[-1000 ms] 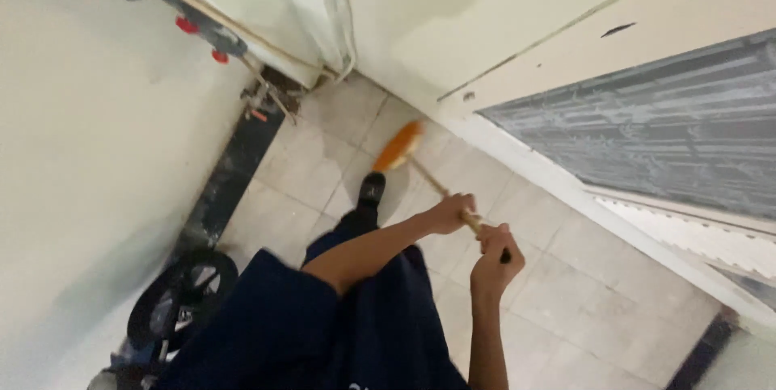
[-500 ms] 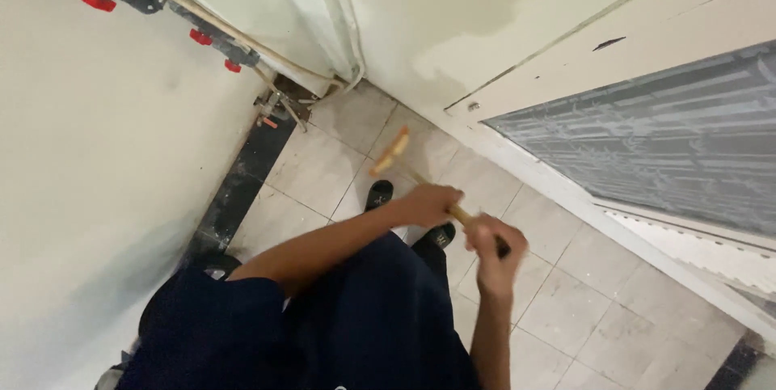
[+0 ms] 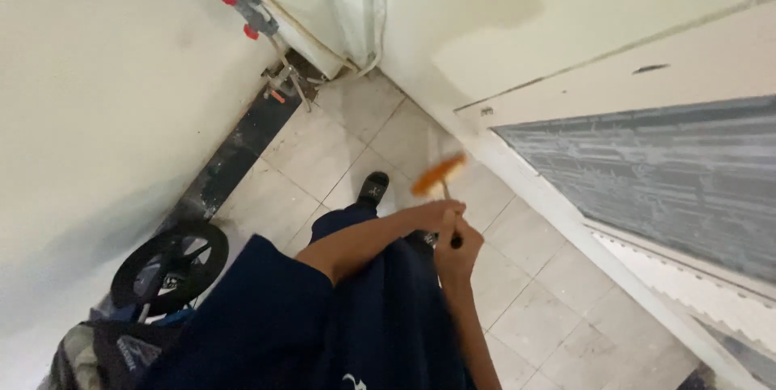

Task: Sweeping a tiled floor in a garage area around parked motorcycles using a small broom.

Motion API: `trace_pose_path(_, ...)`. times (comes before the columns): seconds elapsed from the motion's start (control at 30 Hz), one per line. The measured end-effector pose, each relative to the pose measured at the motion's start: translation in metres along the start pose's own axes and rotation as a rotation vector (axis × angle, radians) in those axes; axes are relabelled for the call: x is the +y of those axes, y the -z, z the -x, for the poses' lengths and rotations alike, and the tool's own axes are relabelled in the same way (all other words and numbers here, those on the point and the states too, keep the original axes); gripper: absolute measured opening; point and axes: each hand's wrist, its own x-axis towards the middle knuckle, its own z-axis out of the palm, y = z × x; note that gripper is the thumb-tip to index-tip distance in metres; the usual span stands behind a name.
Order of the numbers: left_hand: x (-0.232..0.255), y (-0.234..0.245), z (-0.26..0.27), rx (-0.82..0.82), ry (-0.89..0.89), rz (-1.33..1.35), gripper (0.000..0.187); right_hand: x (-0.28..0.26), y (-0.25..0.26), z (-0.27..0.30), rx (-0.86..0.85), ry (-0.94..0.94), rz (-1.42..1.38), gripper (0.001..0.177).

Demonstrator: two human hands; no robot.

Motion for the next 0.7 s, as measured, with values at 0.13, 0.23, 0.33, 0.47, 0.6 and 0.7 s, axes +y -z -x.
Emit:
trace_pose_path(0.13,-0.002,-0.021,0.010,-0.051,-0.021,0.233,0.047,-0.019,0.002,-0.006,-0.110,0.126,0.011,0.056)
trace_pose_path(0.23,0.065,-0.011,-0.007,-0.003,0.012,0.296,0.040,-0.029,0.027,-0.013,-0.201,0.175,0.246,0.059)
trace_pose_path(0.33,0.116,0.014,-0.024,-0.119,0.183,-0.019,0.055,-0.051,0.044,-0.022,-0.248,0.052,0.081,0.061)
trace_pose_path(0.47,0.163,0.058,-0.027,0.004,0.261,-0.301,0.017,-0.069,0.043,-0.029,-0.282,0.134,-0.054,0.063)
trace_pose_path(0.6,0.159,0.084,-0.004,0.249,0.075,-0.368,0.033,-0.061,0.041,-0.024,-0.247,0.213,-0.276,0.058)
trace_pose_path(0.7,0.137,0.107,0.023,0.498,-0.113,-0.408,0.044,-0.043,0.030,-0.026,-0.317,0.302,-0.532,0.054)
